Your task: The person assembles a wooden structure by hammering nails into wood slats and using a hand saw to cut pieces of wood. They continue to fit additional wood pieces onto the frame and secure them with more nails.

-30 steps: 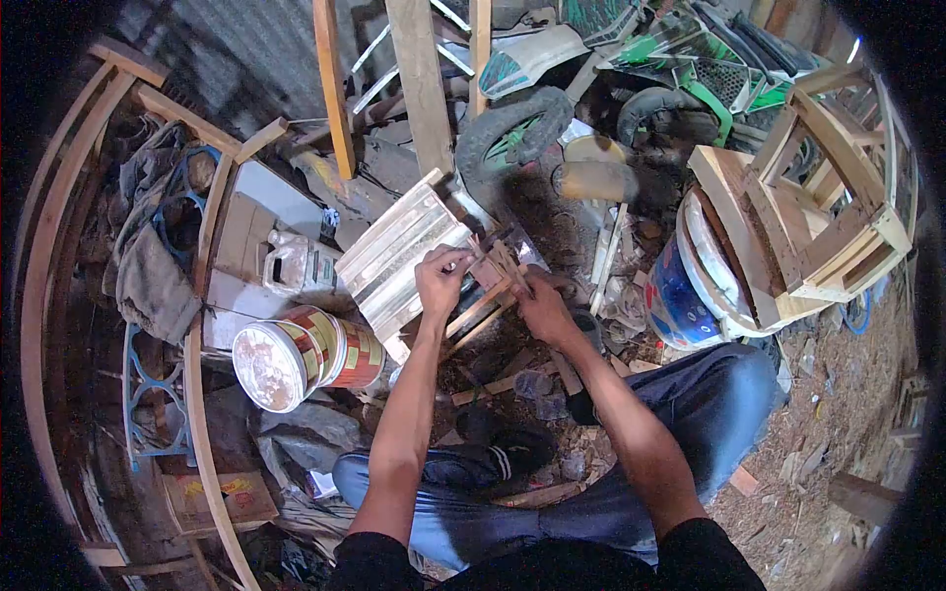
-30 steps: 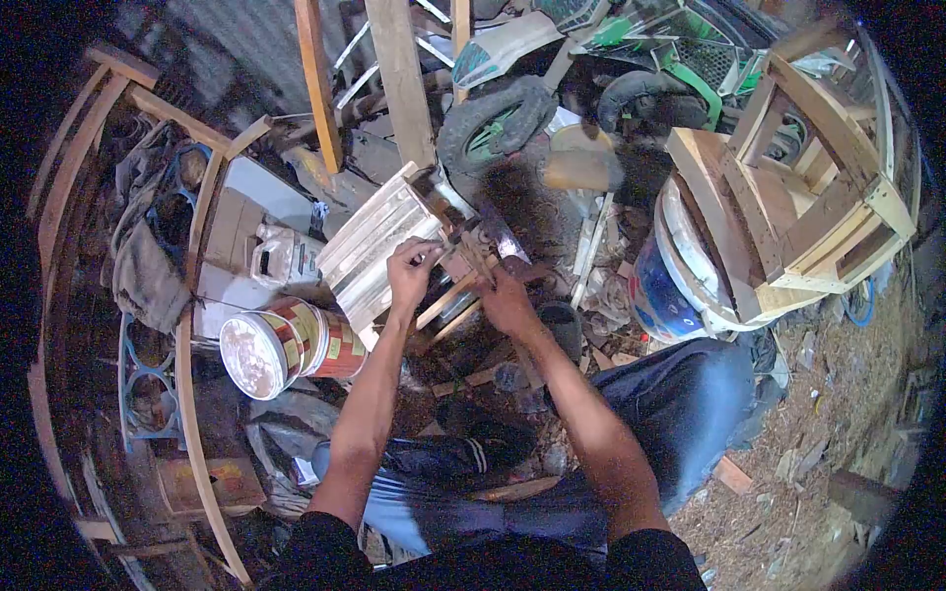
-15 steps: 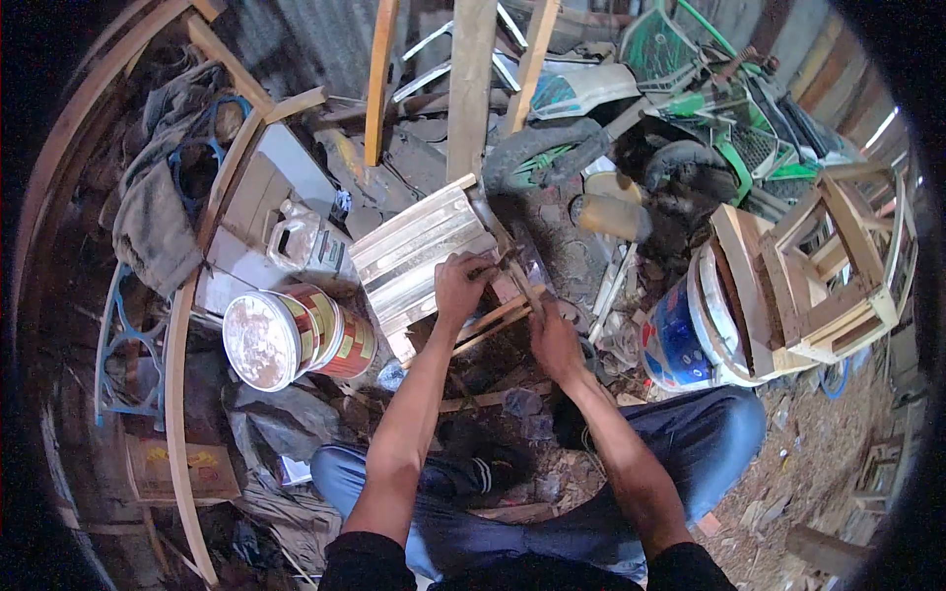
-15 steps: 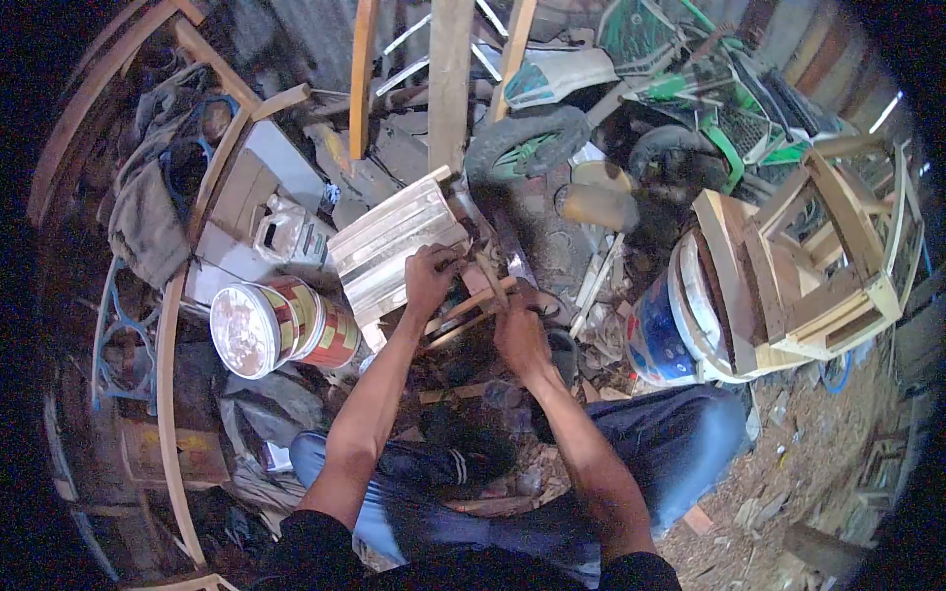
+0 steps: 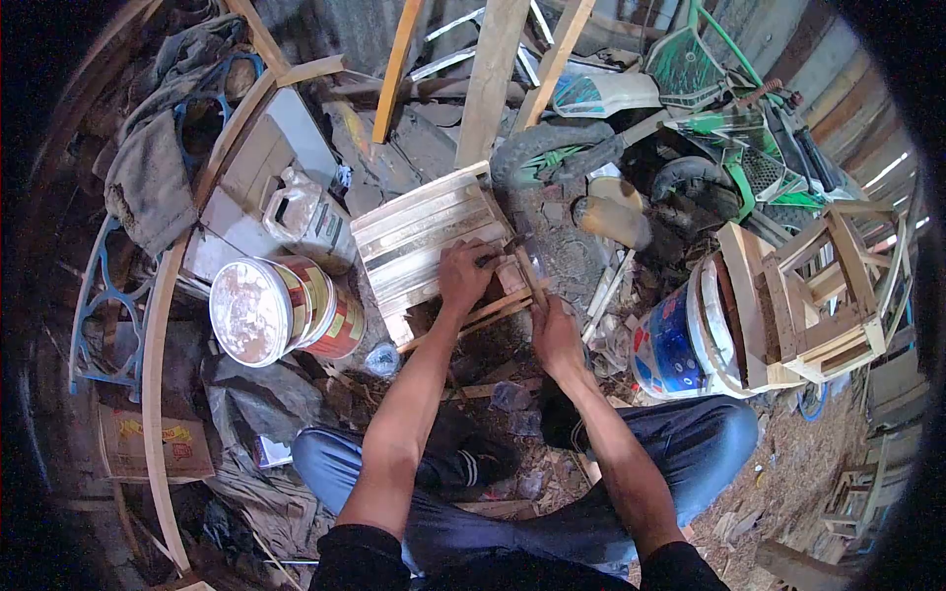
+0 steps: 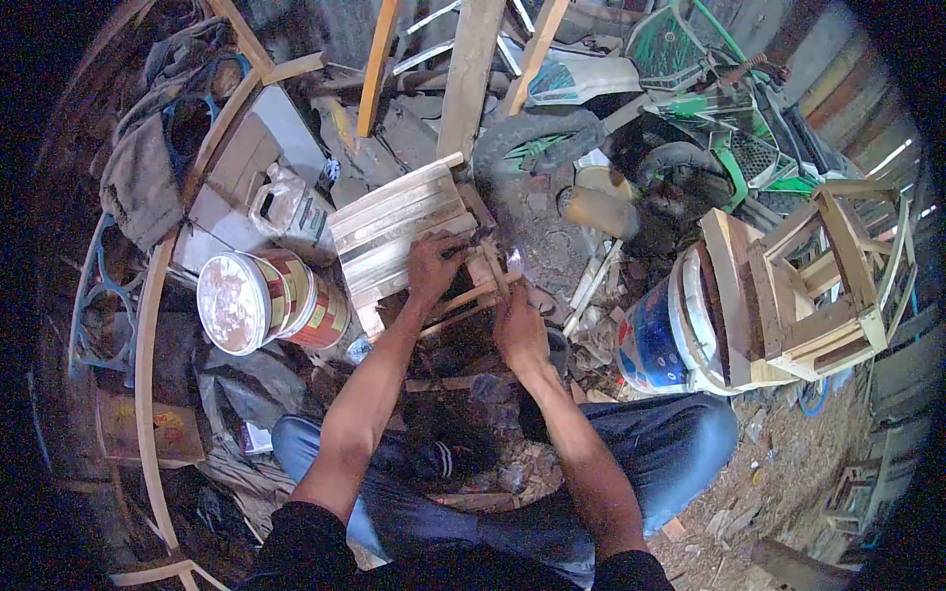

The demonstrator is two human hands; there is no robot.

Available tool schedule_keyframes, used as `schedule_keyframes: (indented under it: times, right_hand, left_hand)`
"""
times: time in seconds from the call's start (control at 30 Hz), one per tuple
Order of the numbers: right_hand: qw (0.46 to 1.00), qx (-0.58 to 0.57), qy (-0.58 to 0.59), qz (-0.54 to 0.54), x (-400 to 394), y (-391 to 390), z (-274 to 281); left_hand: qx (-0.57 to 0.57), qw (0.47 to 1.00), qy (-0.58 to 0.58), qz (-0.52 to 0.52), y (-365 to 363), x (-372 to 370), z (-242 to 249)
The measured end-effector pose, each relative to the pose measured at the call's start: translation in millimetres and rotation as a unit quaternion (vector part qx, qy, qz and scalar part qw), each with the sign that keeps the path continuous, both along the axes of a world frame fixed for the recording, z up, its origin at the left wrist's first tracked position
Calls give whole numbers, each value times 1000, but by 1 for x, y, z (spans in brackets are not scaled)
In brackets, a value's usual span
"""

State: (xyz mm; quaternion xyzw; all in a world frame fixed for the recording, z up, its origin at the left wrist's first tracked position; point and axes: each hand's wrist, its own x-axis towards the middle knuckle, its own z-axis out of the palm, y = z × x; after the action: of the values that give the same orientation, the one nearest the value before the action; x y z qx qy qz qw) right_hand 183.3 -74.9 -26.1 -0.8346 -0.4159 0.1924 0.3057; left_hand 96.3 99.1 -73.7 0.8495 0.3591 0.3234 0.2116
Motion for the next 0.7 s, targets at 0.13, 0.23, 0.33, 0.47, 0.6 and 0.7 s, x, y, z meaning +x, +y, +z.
schedule_keyframes:
  times: [0.13,0.23,0.33,0.47,0.6,0.7]
  right_hand:
    - [999,-35,7,-10,1,1,0]
    - [1000,-19,-21,3,-1,2,-2]
    - [999,-8,-32,6,-3,4,3]
    - [998,-19,-49,35,4,2,-11]
    - [999,-1,-43,25,1,4,-1]
    - [999,28,-32,-7,-4,3,-1]
  left_hand:
    - [1,1000,17,-21,2,-1,-3]
    - [8,999,35,-2,-2,-1,7]
    - [-24,999,29,-8,-2,-2,9]
    - [-25,999,39,-12,1,0,1]
    - [-18,1000,17,-1,-4,0,8]
    - [-27,999,17,-20,0,0,2]
